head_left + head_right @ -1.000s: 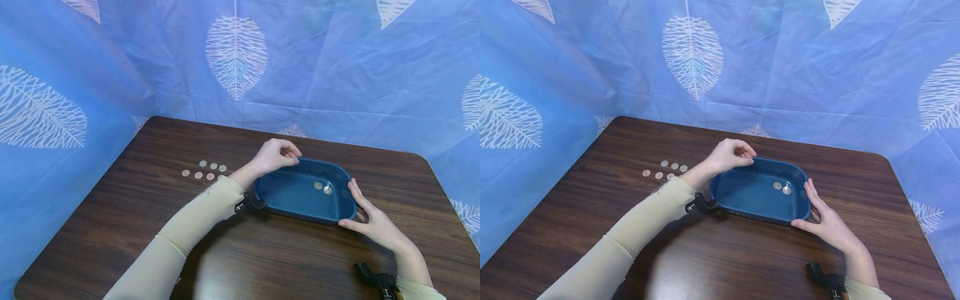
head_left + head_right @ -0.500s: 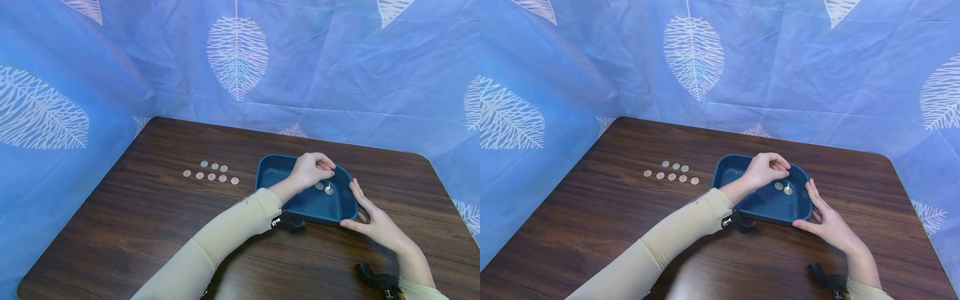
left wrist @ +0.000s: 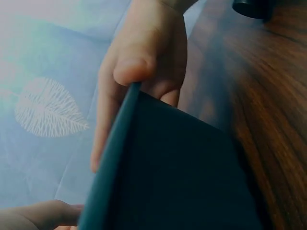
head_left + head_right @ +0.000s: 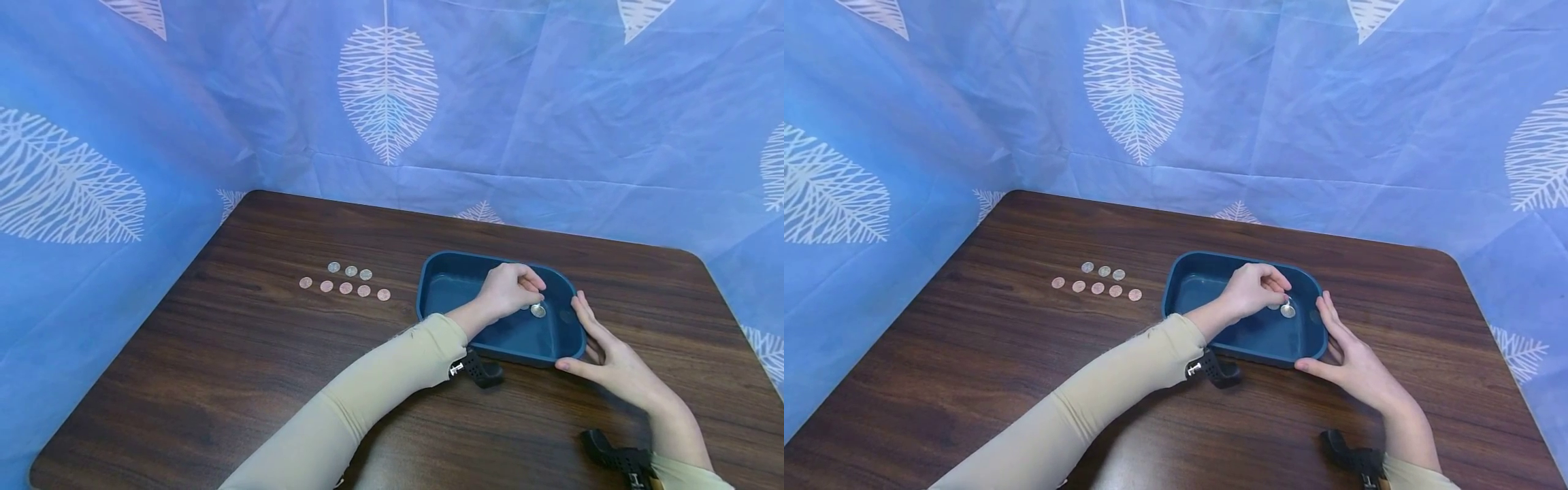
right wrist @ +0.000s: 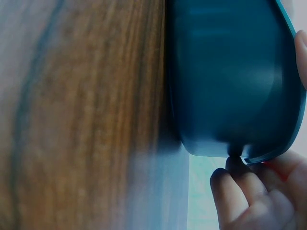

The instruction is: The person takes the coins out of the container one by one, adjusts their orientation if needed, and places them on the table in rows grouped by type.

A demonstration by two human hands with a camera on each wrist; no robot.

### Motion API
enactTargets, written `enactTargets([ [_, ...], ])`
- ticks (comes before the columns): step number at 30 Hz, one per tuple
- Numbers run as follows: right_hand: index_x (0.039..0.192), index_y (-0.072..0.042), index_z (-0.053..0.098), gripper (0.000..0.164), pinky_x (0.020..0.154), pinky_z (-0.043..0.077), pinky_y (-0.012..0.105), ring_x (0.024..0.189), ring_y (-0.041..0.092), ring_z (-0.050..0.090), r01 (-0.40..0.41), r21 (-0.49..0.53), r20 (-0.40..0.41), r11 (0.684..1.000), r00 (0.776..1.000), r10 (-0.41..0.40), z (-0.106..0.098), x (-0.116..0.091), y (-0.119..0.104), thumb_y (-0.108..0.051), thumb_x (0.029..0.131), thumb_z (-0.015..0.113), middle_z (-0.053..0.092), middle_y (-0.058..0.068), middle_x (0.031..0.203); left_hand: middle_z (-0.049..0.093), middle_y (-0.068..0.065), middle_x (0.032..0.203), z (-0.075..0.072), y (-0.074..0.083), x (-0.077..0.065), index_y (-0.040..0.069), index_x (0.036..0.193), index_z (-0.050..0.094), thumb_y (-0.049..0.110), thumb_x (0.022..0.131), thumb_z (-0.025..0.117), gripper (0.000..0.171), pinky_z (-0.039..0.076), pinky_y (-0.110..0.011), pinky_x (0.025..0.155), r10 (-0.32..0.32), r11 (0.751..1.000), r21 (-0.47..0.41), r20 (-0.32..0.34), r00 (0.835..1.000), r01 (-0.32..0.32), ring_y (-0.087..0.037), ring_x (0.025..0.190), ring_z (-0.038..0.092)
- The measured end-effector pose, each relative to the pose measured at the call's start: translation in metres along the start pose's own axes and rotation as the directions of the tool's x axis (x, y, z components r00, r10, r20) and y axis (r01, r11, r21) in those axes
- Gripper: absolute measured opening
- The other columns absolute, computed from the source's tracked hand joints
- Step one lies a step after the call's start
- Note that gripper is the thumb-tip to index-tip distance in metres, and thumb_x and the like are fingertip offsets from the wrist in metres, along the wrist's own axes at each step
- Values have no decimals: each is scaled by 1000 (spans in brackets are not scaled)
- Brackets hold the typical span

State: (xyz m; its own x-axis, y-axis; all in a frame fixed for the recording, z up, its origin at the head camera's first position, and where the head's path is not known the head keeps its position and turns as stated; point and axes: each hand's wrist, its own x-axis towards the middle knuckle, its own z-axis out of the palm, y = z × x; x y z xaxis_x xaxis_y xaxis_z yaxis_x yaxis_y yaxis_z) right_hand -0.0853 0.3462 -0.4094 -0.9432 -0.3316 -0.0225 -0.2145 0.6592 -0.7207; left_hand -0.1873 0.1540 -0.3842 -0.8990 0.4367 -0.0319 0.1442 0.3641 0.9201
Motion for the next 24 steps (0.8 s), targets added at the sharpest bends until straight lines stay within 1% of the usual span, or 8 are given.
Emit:
enactTargets([
  [1,145,-29,-6,92,82,25,-3,121,-22,5,2,-2,1,1000,1000,-2,0,0,0,-16,86,63,-15,-10,150,58,7,69,1,-1,0,10,88,68,11,80,69,8,44,-17,52,-3,1000,30,-4,1000,3,-5,61,54],
  [3,145,-29,-7,91,82,25,-3,121,-22,4,-3,-9,4,1000,1000,3,0,0,0,-17,86,63,-15,-11,150,58,9,70,3,-2,1,11,88,68,11,80,69,8,43,-15,53,-3,995,101,-15,1000,5,-3,62,52],
  [7,145,-29,-7,91,82,25,-4,120,-23,4,-10,-11,11,1000,1000,10,0,-1,-1,-18,87,62,-16,-11,150,60,8,77,6,-5,2,13,92,68,12,80,69,13,41,-12,58,-2,974,226,-36,999,10,0,68,51],
  [10,145,-29,-7,90,82,24,-4,120,-23,4,-10,-1,17,1000,1000,10,-1,-1,-1,-18,88,61,-17,-12,149,62,7,85,6,-6,2,13,98,67,11,79,70,19,40,-12,61,-7,959,284,-37,999,17,-1,74,52],
  [13,145,-29,-8,90,82,24,-4,121,-22,3,-13,14,23,1000,1000,13,-1,-1,-1,-18,88,60,-17,-12,149,61,7,88,8,-7,2,14,101,66,9,79,70,23,40,-12,61,-22,945,324,-43,999,35,-2,77,53],
  [15,144,-30,-8,89,83,25,-4,122,-21,3,-23,29,33,999,999,22,-1,-2,-2,-17,88,60,-18,-13,149,61,6,89,8,-7,2,14,102,66,8,78,69,25,40,-12,61,-33,944,328,-52,998,48,-2,77,53],
  [18,144,-31,-9,88,83,26,-3,122,-21,4,-28,41,41,999,999,26,-1,-2,-1,-16,89,59,-18,-13,149,61,5,89,8,-7,2,13,101,66,6,78,69,25,40,-12,61,-45,953,298,-56,997,60,-2,76,53],
  [24,144,-31,-8,89,83,25,-3,120,-23,4,-17,24,33,1000,999,16,-1,-1,-1,-16,89,59,-18,-12,149,63,4,88,9,-7,2,12,100,67,5,78,69,24,42,-14,60,-93,977,188,-30,995,97,-3,74,53],
])
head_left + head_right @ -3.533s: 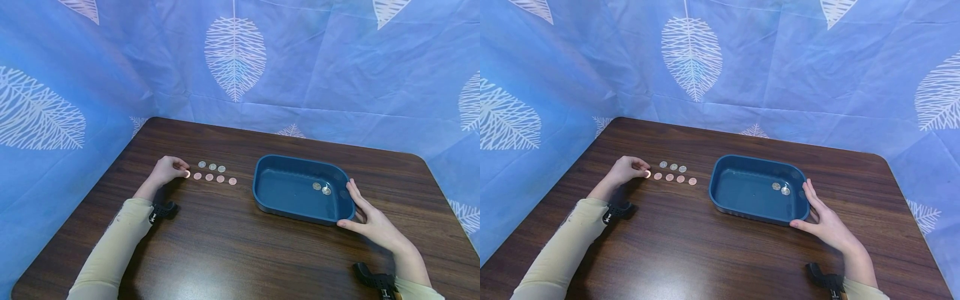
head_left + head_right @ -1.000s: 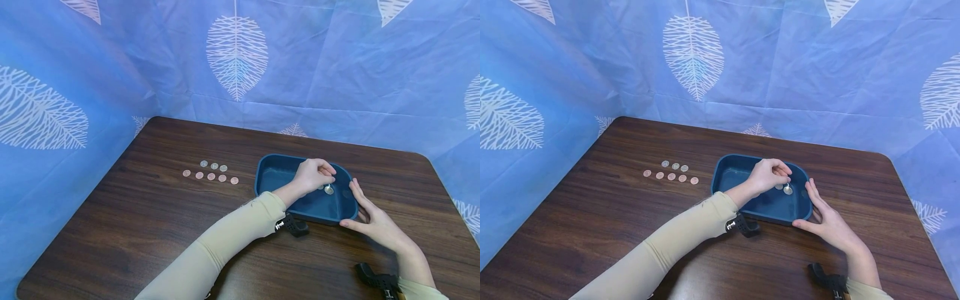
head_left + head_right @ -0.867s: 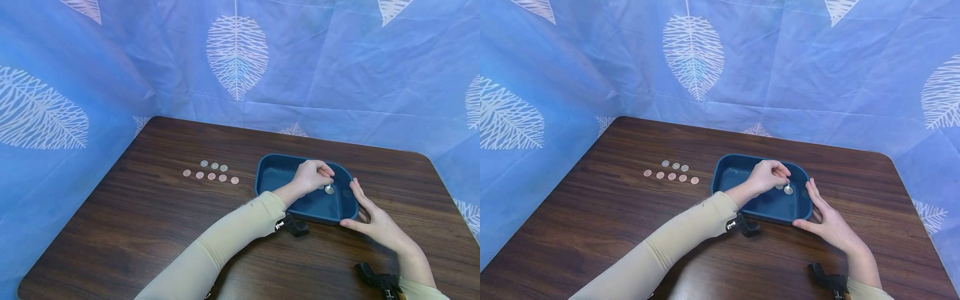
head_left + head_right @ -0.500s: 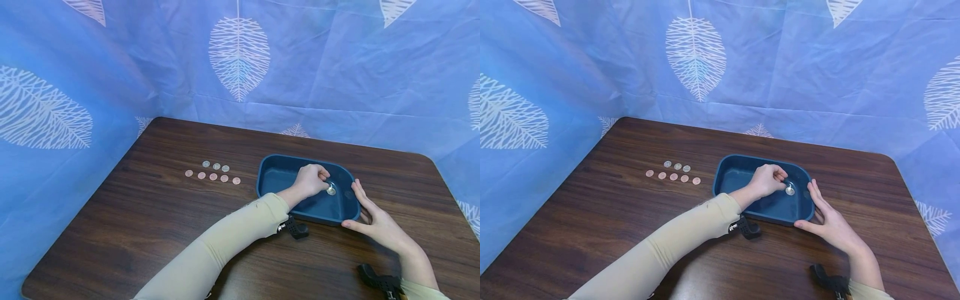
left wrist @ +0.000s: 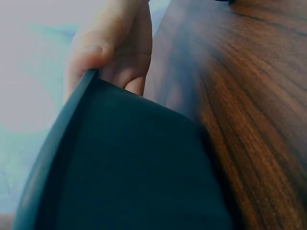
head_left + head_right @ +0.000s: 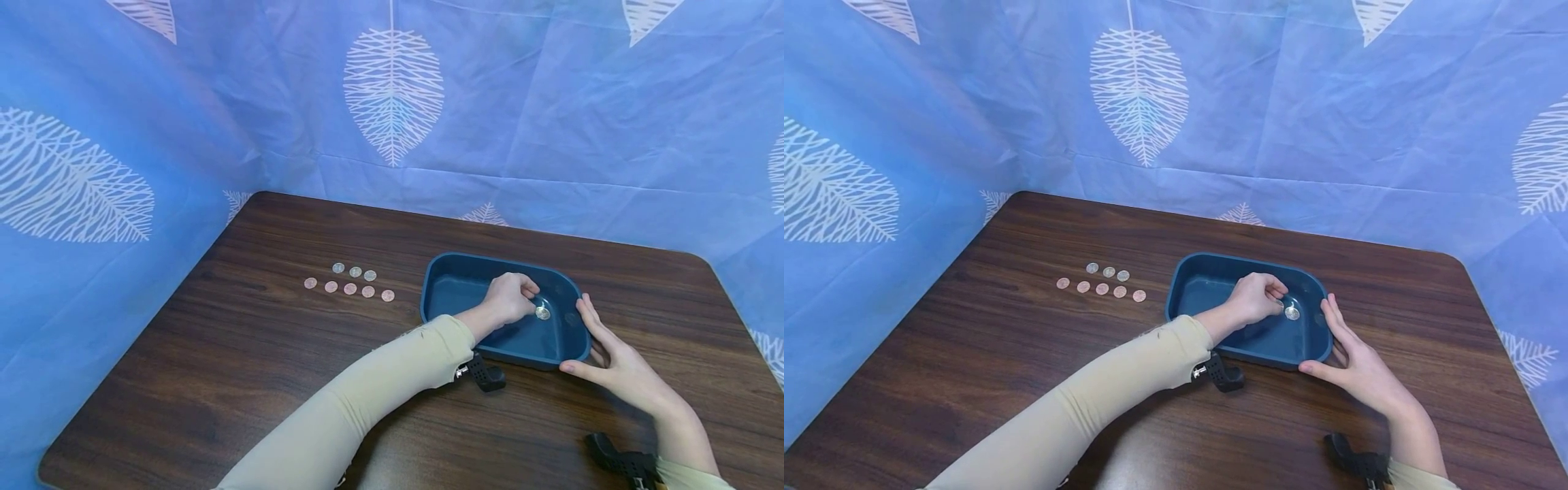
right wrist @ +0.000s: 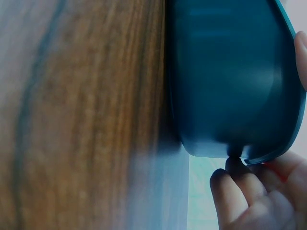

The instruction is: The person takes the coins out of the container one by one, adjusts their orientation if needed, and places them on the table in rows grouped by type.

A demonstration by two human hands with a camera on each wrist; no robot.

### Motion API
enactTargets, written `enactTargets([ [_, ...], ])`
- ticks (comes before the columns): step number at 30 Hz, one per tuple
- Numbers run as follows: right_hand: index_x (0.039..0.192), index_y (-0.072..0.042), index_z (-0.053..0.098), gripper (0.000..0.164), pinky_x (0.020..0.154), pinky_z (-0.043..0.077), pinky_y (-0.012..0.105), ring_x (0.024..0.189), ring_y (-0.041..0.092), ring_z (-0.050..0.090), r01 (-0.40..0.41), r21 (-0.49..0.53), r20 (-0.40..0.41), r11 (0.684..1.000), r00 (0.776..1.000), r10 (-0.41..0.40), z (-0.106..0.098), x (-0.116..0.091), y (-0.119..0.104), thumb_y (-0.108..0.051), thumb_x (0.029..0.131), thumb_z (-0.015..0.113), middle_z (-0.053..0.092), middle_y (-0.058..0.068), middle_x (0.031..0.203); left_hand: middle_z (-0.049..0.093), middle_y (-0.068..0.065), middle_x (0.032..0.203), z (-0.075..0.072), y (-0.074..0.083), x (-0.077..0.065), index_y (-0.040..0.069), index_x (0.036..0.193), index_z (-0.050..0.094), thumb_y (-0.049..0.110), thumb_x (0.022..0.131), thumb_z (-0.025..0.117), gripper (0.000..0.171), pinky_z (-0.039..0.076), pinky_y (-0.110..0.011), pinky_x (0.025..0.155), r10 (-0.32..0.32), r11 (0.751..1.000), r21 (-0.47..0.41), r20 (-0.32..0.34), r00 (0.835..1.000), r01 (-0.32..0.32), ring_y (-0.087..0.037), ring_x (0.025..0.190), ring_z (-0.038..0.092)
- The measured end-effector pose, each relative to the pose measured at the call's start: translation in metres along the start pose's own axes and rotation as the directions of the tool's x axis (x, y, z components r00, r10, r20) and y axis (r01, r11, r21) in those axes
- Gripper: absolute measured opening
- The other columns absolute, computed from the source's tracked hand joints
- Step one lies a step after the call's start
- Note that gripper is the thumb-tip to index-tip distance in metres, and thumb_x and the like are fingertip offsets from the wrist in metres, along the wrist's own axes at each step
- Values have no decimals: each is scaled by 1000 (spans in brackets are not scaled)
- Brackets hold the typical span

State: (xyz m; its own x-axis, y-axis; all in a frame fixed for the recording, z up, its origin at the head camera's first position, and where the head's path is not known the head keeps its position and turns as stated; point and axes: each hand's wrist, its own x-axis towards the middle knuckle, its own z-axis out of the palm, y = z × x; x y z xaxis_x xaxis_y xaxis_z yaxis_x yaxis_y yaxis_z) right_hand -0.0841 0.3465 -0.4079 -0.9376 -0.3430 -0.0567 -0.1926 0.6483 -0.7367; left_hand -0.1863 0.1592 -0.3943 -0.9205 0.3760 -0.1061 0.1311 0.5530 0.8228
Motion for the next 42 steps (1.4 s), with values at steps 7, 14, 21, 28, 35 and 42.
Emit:
enactTargets([
  [7,144,-33,-9,88,86,32,2,134,-1,4,-48,-1,6,999,999,48,-1,0,-1,-18,89,59,-17,-16,148,61,5,92,1,2,1,14,105,66,5,78,69,28,43,-17,61,-70,997,-44,18,997,70,-5,78,53],
  [14,144,-33,-8,89,81,25,-3,122,-19,5,-48,-17,-8,999,999,47,0,0,-1,-20,89,59,-16,-14,149,61,6,97,5,-2,1,15,112,64,8,78,70,35,43,-16,64,-62,995,76,55,997,58,-4,83,53],
  [21,145,-31,-7,90,81,25,-4,123,-19,4,-24,-44,-23,999,999,23,2,0,1,-19,88,61,-16,-15,149,60,8,95,6,-3,0,14,110,64,13,78,71,32,42,-14,65,-28,981,196,96,995,9,-3,84,53],
  [28,145,-30,-7,91,81,25,-3,122,-20,4,15,-55,-20,998,1000,-16,2,1,0,-19,87,62,-17,-15,148,59,8,80,5,-3,1,12,99,67,7,79,70,21,42,-15,58,-60,990,131,120,991,45,-3,70,52],
  [35,145,-31,-5,91,81,25,-3,121,-21,6,-16,-61,-41,998,999,14,2,2,1,-20,86,63,-16,-17,148,57,6,70,6,-3,2,10,86,68,2,73,74,17,42,-18,54,-102,995,28,97,990,99,-6,63,50],
  [42,145,-30,-7,89,82,25,-4,119,-24,5,10,-18,-20,1000,1000,-11,1,0,2,-16,88,60,-17,-13,149,55,8,70,6,-4,2,11,86,67,8,72,76,17,40,-14,55,-22,985,175,124,992,0,-4,63,48],
])
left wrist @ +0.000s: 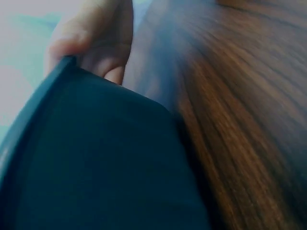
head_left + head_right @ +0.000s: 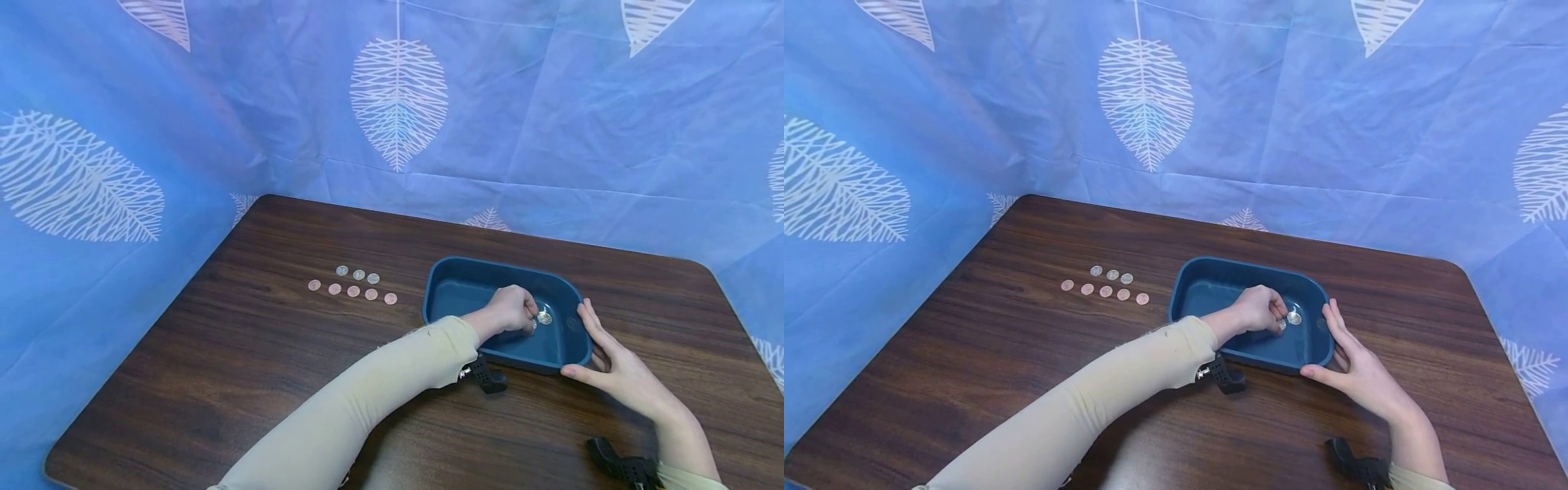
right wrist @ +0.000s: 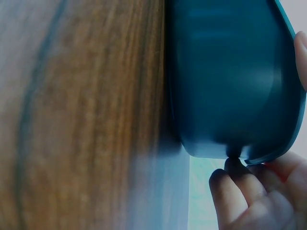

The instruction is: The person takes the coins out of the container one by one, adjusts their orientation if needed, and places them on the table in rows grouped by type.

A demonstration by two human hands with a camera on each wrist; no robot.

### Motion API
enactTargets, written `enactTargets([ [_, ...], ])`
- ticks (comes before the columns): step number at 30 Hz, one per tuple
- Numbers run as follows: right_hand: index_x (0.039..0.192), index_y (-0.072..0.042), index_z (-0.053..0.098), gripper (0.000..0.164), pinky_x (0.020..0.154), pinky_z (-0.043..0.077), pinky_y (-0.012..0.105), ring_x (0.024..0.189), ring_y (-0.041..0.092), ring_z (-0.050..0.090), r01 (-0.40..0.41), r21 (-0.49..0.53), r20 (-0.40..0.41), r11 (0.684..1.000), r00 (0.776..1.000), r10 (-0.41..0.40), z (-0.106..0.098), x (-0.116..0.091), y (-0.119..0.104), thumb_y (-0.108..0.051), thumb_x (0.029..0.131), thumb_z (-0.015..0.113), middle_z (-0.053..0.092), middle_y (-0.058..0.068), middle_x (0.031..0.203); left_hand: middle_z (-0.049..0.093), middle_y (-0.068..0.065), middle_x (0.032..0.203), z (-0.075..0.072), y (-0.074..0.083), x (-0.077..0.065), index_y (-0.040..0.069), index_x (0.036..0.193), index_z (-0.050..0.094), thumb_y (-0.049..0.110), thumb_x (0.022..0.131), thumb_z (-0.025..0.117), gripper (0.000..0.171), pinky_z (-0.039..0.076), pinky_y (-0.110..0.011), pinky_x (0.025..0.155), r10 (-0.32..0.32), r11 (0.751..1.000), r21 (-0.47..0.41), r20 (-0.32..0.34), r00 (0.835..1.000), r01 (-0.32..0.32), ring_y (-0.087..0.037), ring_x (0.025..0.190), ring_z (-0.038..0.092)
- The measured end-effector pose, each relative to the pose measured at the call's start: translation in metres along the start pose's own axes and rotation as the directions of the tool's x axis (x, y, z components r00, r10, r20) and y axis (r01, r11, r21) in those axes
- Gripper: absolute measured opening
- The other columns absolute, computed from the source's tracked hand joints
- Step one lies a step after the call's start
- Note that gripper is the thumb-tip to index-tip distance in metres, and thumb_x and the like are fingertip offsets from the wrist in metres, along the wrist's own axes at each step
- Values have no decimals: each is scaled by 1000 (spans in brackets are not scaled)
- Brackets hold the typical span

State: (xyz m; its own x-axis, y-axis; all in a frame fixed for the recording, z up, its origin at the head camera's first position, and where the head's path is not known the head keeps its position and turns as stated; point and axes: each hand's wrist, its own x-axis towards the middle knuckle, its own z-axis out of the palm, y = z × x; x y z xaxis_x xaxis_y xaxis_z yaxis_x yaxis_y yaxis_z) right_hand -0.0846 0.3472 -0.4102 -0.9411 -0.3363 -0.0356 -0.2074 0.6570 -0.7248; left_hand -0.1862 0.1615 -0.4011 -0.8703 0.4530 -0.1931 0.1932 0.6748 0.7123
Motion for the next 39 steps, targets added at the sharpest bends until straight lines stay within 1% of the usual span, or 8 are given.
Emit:
enactTargets([
  [6,145,-29,-7,90,81,26,-3,120,-23,4,3,-2,0,1000,1000,-3,0,1,0,-16,87,61,-18,-15,148,59,10,80,2,-1,0,15,88,67,10,76,73,15,41,-12,59,53,984,172,19,998,-56,-2,68,51],
  [11,146,-28,-5,90,81,26,-3,121,-22,4,3,-1,-7,1000,1000,-3,1,1,-1,-16,87,62,-18,-17,148,59,13,100,1,1,0,20,100,66,19,76,74,25,41,-12,66,25,951,308,17,1000,-29,-2,88,52],
  [14,146,-28,-5,90,81,26,-3,121,-21,4,4,-3,-11,1000,1000,-4,1,0,-1,-16,86,62,-17,-16,148,60,14,97,0,2,0,21,96,67,19,76,74,21,41,-12,65,6,945,328,15,1000,-11,-2,87,53],
  [19,146,-28,-5,90,81,25,-3,121,-21,3,15,-1,-7,1000,1000,-15,1,0,0,-15,87,62,-17,-15,148,61,13,83,1,2,0,19,81,68,16,75,75,9,41,-15,56,-7,961,275,43,999,-5,-2,70,52],
  [26,146,-29,-5,90,81,25,-3,123,-19,3,1,-1,-6,1000,1000,-1,0,1,-1,-15,87,62,-18,-16,148,61,13,83,0,2,2,18,81,69,16,76,74,7,41,-15,57,-13,958,286,75,997,-9,-2,72,50],
  [32,145,-29,-6,90,80,26,-3,122,-19,4,0,-14,-4,1000,1000,0,-1,1,-1,-16,87,62,-18,-16,148,63,12,71,-2,2,2,16,71,72,13,74,75,5,41,-15,52,-55,993,104,63,997,48,-1,67,52],
  [35,145,-28,-6,91,80,26,-3,120,-22,5,14,-19,-4,1000,1000,-14,-1,1,-1,-15,87,62,-18,-15,148,58,9,55,-3,1,2,13,59,70,12,75,71,16,35,-16,45,-90,995,47,62,994,87,-4,52,45],
  [39,145,-28,-6,91,81,26,-3,120,-23,4,21,-15,-1,1000,1000,-21,-1,1,-1,-14,86,62,-18,-15,148,54,3,47,-3,1,0,9,53,66,9,74,68,22,32,-19,42,-121,991,-48,77,990,125,-8,45,42],
])
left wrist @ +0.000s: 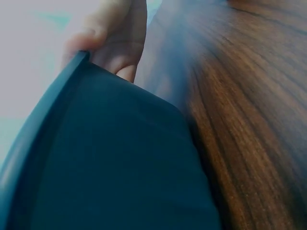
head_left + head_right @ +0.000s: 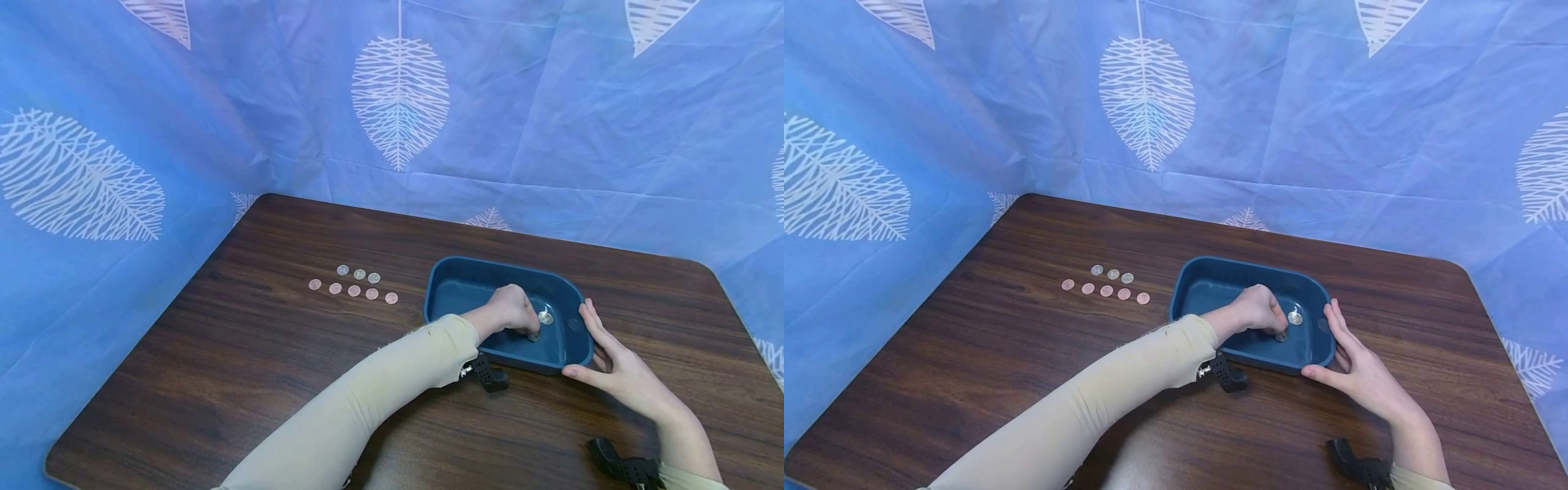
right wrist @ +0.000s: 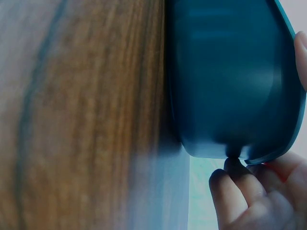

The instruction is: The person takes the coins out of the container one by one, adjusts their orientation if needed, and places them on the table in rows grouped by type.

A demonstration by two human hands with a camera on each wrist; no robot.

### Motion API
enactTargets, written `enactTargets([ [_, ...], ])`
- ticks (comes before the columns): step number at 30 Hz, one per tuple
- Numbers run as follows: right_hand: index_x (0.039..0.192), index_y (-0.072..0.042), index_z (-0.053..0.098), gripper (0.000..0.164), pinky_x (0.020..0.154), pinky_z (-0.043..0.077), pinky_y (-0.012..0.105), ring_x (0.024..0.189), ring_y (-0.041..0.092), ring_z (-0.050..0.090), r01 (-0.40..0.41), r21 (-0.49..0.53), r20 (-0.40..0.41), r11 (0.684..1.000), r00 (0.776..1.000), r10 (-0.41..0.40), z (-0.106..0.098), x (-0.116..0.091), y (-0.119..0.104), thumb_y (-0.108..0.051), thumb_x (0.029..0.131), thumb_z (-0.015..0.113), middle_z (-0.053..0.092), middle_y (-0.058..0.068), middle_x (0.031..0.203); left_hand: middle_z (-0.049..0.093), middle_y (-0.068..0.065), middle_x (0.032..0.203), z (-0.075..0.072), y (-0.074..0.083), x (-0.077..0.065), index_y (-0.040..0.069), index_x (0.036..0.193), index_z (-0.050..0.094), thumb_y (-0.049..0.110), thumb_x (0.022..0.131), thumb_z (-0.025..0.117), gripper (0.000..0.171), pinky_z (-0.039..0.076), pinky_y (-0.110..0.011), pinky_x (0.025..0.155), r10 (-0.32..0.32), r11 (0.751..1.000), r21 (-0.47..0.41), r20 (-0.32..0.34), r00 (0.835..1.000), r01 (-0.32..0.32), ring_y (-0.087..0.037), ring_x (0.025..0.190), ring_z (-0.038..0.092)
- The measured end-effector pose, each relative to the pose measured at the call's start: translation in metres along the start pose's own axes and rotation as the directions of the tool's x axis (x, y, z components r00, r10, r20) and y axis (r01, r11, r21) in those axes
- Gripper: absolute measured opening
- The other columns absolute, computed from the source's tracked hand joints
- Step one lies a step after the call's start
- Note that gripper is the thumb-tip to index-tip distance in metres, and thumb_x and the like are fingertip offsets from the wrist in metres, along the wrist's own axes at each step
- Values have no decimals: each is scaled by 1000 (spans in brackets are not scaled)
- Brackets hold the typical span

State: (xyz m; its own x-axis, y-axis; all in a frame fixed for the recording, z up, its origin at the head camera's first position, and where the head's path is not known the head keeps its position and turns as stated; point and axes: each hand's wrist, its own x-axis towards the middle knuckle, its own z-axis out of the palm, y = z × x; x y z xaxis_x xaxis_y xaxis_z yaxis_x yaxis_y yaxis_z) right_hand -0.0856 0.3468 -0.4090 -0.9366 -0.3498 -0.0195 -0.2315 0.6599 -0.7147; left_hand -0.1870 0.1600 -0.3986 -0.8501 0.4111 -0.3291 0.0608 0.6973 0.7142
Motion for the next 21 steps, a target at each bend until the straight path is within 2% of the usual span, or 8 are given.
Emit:
enactTargets([
  [3,145,-28,-6,91,81,26,-3,120,-23,5,-1,-2,-2,1000,1000,1,0,0,0,-14,86,62,-18,-15,148,59,3,50,-1,0,-2,8,57,69,7,74,69,17,41,-20,48,0,993,-114,15,1000,2,-8,49,51],
  [6,145,-29,-6,91,81,26,-3,120,-23,6,-15,8,-9,1000,1000,15,0,1,0,-15,86,62,-17,-15,148,61,-2,52,-2,1,-4,5,60,70,4,74,68,14,48,-24,54,-5,968,-250,49,999,17,-13,52,57],
  [8,145,-29,-5,91,81,26,-3,120,-22,6,-25,18,-13,1000,1000,26,0,1,1,-15,86,62,-17,-16,148,61,-5,52,-3,2,-4,3,60,69,2,75,67,15,52,-27,58,-14,938,-344,78,997,40,-15,50,58],
  [12,145,-29,-5,91,81,25,-3,121,-21,5,-34,37,-14,999,999,35,0,1,1,-14,87,62,-16,-15,149,61,-8,53,-4,3,-2,-1,62,68,-1,76,67,14,54,-35,68,-32,846,-524,140,990,102,-14,44,55],
  [14,145,-29,-6,91,81,25,-3,121,-21,5,-36,37,-12,999,999,37,0,1,1,-15,87,62,-17,-15,149,61,-9,54,-3,3,-1,-2,64,68,-2,76,67,12,53,-36,70,-34,807,-578,158,987,121,-12,43,54],
  [16,145,-29,-6,91,81,25,-2,121,-21,5,-41,41,-9,998,999,41,-1,1,1,-15,87,62,-17,-15,148,62,-10,56,-2,3,1,-2,65,68,-3,75,67,10,54,-35,69,-34,782,-609,171,985,133,-12,44,54],
  [19,145,-30,-7,90,81,26,-3,120,-22,5,-48,44,0,998,999,48,0,1,1,-16,87,61,-18,-15,148,63,-10,58,-2,3,3,-2,66,68,-2,75,68,9,54,-32,63,-22,770,-623,188,982,136,-12,45,55],
  [21,145,-30,-8,90,81,26,-3,120,-23,5,-54,40,2,998,999,54,-1,1,0,-16,88,61,-18,-15,148,64,-11,59,-3,3,4,-2,66,68,-2,75,68,9,54,-32,65,-14,761,-633,202,979,142,-12,45,56],
])
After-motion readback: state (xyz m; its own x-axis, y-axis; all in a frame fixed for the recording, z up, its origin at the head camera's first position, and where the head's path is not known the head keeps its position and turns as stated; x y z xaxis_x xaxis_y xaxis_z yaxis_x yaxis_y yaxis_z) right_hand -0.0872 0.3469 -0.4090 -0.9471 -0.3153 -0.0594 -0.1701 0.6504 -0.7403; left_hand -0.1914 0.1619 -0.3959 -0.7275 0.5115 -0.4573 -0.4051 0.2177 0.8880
